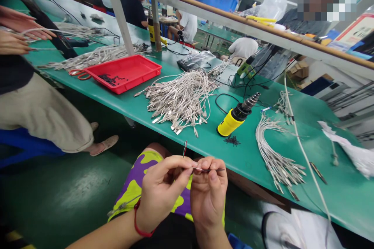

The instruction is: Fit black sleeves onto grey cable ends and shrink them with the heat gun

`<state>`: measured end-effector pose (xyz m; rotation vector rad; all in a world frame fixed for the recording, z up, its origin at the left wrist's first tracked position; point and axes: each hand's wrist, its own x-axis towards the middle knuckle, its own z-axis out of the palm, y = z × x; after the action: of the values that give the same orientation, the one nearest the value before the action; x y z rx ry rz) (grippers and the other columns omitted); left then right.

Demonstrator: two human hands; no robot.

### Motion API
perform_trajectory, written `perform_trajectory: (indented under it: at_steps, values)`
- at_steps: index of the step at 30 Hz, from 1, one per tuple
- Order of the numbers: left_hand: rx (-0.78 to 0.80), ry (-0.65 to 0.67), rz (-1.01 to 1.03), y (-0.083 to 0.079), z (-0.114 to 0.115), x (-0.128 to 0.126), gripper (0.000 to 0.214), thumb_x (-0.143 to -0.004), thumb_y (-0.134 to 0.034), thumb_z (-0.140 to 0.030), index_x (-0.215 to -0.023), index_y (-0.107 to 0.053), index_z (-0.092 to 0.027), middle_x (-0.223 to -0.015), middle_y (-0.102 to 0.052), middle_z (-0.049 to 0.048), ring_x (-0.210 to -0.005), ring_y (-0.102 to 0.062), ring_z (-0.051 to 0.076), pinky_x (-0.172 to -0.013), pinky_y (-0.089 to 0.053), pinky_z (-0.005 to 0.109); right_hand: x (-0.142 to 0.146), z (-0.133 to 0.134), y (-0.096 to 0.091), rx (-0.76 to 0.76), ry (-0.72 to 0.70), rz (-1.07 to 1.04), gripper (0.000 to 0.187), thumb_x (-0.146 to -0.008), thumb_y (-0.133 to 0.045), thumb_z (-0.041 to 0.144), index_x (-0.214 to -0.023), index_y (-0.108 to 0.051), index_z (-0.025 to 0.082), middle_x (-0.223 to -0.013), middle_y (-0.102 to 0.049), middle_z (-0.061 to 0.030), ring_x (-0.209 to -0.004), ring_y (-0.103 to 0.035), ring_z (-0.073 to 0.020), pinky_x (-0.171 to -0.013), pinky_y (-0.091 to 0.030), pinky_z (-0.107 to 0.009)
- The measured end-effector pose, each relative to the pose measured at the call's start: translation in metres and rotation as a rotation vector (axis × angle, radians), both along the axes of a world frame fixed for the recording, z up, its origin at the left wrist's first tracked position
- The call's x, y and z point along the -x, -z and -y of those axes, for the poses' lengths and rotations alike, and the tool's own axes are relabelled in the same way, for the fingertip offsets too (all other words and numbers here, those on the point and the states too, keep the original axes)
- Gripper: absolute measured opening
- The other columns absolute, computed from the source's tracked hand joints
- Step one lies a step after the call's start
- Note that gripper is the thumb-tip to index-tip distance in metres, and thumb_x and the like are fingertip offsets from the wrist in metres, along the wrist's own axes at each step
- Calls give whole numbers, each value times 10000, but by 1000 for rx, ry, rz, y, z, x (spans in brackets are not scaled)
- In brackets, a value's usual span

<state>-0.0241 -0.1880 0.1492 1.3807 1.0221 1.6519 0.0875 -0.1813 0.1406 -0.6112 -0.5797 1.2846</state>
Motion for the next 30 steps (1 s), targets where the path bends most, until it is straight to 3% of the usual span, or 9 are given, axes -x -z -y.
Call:
perform_trajectory:
  at_steps: [10, 21, 30]
  values:
    - [5, -1, -17, 1, 1, 0, 212, -932, -671, -85, -1037, -711, -264, -997, -773, -7, -796, -712, 143, -662, -540, 237, 0, 0, 1, 0, 3, -2, 132, -882, -771, 299, -923, -650, 269, -868, -570, 33, -824, -600, -111, -785, -555, -219]
    - [13, -15, -30, 3, 0, 0, 204, -932, -674, -95, -1037, -717, -266, -996, -774, -13, -719, -676, 116, -638, -524, 223, 0, 0, 5, -22, 95, 130, 103, -876, -768, 295, -915, -675, 275, -922, -588, 6, -847, -601, -142, -823, -557, -288]
    - [26, -46, -27, 4, 2, 0, 223, -925, -691, -97, -1041, -721, -285, -991, -777, -32, -829, -722, 138, -705, -562, 226, 2, -2, 10, -45, 58, 125, 87, -851, -787, 243, -923, -744, 264, -992, -613, 8, -905, -617, -131, -862, -539, -281]
